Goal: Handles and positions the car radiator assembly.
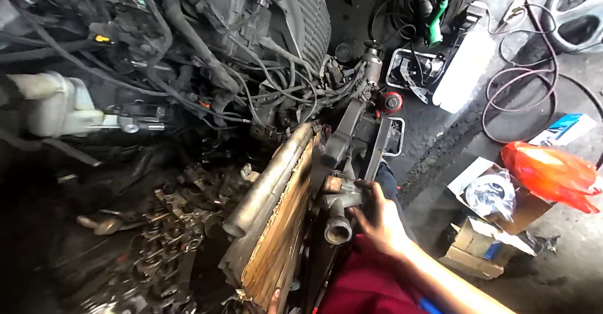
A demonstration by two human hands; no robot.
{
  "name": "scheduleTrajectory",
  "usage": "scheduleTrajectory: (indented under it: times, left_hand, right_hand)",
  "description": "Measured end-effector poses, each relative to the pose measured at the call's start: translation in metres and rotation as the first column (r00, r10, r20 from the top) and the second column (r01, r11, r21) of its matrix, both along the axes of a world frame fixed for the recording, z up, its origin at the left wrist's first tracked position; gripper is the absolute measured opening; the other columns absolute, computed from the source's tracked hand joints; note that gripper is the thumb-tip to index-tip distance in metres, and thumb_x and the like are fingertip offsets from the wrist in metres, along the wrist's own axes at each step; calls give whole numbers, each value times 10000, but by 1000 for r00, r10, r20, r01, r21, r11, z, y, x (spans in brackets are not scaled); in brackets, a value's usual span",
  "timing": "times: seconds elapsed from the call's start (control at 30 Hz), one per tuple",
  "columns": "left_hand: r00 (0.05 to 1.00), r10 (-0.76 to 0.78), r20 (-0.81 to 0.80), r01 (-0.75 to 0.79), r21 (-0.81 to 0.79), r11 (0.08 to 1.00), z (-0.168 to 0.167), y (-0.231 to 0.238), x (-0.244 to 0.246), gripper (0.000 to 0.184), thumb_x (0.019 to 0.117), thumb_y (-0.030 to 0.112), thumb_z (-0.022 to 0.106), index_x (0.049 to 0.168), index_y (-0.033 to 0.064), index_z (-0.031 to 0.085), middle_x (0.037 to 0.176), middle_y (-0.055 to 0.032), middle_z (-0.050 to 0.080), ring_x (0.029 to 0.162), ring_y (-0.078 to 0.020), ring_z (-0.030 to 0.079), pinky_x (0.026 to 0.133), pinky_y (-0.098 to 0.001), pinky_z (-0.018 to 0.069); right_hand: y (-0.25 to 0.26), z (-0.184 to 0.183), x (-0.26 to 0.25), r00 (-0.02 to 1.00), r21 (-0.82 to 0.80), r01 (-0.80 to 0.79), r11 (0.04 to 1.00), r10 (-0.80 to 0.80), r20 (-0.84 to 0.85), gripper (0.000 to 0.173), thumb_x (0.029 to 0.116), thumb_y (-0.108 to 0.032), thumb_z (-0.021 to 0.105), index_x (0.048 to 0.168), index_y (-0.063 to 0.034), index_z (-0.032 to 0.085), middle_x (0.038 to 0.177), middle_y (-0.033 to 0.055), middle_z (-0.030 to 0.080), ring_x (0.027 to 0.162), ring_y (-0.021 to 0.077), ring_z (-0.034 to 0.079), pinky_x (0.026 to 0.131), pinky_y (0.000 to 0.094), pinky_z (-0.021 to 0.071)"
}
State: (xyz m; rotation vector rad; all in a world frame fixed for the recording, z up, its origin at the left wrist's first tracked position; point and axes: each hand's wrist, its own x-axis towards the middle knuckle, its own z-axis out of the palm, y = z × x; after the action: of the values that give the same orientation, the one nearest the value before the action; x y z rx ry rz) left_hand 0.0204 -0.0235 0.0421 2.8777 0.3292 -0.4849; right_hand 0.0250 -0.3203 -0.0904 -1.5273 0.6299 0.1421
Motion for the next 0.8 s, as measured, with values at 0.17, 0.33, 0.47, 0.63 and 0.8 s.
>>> scheduleTrajectory:
  times: [0.17,0.33,0.47,0.63,0.8]
  left_hand:
    - [1000,-26,1,26,67,997,-2,4,0,446,851,223,809,1036,-164,681,886,-263,728,833,-279,734,854,-457,566]
    - [995,-66,77,63,35,997,-8,10,-6,452,821,214,803,1024,-175,692,869,-286,726,797,-339,738,828,-504,572]
    - [996,-54,75,52,34,998,-7,7,-7,425,831,229,789,1004,-152,713,843,-269,732,757,-339,742,786,-505,585]
    - [986,-83,144,73,71,995,-13,10,-13,421,810,269,759,934,-132,728,768,-253,721,673,-352,726,691,-508,589]
    - [960,-111,257,102,49,994,-24,10,-21,359,817,280,705,873,-73,743,772,-197,735,689,-281,740,676,-420,607]
  right_hand:
    - [-5,-3,-3,1000,-29,-1,1000,2,28,562,885,-184,747,1359,5,511,1070,45,747,879,75,734,787,283,624]
    - [-5,-4,8,998,-67,-50,997,53,41,562,885,-173,735,1351,31,497,1090,62,739,909,75,738,806,270,630]
    - [-14,2,10,982,-251,-187,950,185,-34,623,849,-325,731,1339,-7,516,1024,45,747,865,101,735,758,324,619]
    - [-23,3,24,935,-297,-340,893,353,-8,942,735,-508,735,1432,54,444,1247,150,680,1106,145,679,927,355,568]
    - [-20,4,31,949,-234,-307,923,316,1,965,805,-513,776,1464,80,397,1277,148,667,1111,66,668,950,276,570]
